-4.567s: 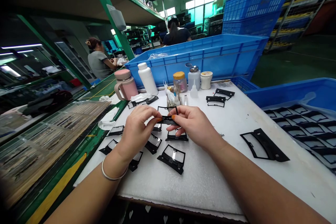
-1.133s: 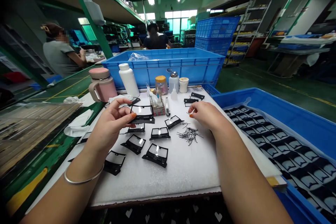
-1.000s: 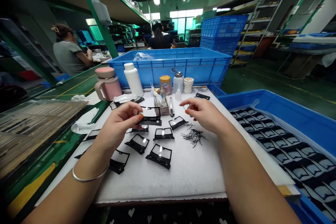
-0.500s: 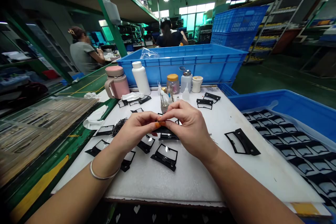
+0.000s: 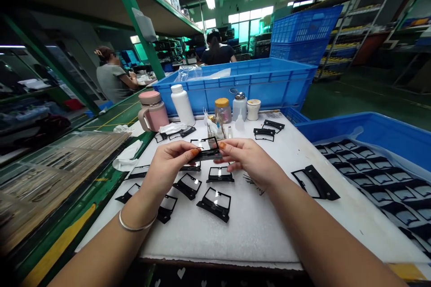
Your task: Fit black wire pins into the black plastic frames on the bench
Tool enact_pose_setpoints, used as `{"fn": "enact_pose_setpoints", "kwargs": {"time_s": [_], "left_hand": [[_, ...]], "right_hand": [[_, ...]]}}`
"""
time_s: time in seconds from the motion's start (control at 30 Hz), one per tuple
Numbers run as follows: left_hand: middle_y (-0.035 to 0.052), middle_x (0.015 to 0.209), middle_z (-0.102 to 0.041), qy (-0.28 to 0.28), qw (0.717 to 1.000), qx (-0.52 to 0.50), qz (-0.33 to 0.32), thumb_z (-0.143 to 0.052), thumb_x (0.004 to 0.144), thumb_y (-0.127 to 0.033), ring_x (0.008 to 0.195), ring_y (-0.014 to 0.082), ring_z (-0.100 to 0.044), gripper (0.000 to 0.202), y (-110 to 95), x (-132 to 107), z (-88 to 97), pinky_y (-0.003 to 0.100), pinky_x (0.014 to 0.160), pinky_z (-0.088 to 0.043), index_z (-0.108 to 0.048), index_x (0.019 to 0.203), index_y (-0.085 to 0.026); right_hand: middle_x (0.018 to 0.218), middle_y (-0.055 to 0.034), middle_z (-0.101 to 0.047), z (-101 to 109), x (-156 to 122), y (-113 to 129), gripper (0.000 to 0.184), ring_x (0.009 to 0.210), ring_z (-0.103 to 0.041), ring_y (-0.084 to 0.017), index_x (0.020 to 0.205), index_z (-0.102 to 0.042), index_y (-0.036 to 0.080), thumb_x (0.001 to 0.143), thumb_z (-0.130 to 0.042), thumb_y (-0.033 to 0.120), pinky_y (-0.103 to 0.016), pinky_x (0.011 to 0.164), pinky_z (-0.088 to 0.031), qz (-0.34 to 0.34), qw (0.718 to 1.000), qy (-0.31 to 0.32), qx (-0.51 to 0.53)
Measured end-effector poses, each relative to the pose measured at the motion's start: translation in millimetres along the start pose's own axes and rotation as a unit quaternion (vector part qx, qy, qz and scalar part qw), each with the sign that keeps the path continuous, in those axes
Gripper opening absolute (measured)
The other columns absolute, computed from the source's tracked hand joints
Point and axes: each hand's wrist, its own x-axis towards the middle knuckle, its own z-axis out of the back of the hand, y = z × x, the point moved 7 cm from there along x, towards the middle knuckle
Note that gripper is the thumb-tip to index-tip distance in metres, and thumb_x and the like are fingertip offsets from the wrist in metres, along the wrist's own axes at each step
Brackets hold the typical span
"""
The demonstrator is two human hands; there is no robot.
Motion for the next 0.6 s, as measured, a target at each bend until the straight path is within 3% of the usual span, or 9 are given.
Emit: {"fn": "enact_pose_setpoints", "kwargs": {"time_s": [0.1,0.3,0.6], "left_hand": [[0.0057,0.082,-0.066,0.001,0.999,0.025,-0.023,-0.071,0.082,-0.028,0.076,0.0136,-0.059,0.014,-1.6,0.6,0.6,0.020,0.067,-0.048,-0.073,0.083,-0.014],[0.0069,0.106,-0.059,-0.035,0.987,0.099,-0.120,-0.065,0.087,-0.023,0.102,0.0176,-0.055,0.012,-16.3,-1.9,7.2,0.023,0.081,-0.048,-0.075,0.092,-0.019],[0.0042,0.090,-0.059,-0.051,0.946,0.231,-0.223,-0.069,0.085,-0.019,0.088,0.0162,-0.056,0.009,-32.1,-11.3,0.6,0.029,0.079,-0.046,-0.076,0.090,-0.022]], "right_hand": [[0.102,-0.0124,-0.072,-7.8,1.0,-7.9,0.023,0.081,-0.071,-0.018,0.105,-0.070,0.015,0.087,-0.064,0.029,-0.015,0.051,-0.050,-0.044,0.997,0.033,0.058],[0.089,-0.0131,-0.074,-0.3,3.3,-9.1,0.015,0.076,-0.072,-0.018,0.095,-0.072,0.012,0.086,-0.063,0.020,-0.012,0.045,-0.049,-0.032,0.997,-0.031,0.059],[0.090,-0.0130,-0.074,-6.9,2.3,-6.9,0.014,0.073,-0.072,-0.019,0.092,-0.073,0.013,0.084,-0.063,0.018,-0.013,0.043,-0.048,-0.021,0.999,-0.037,0.034]]}}
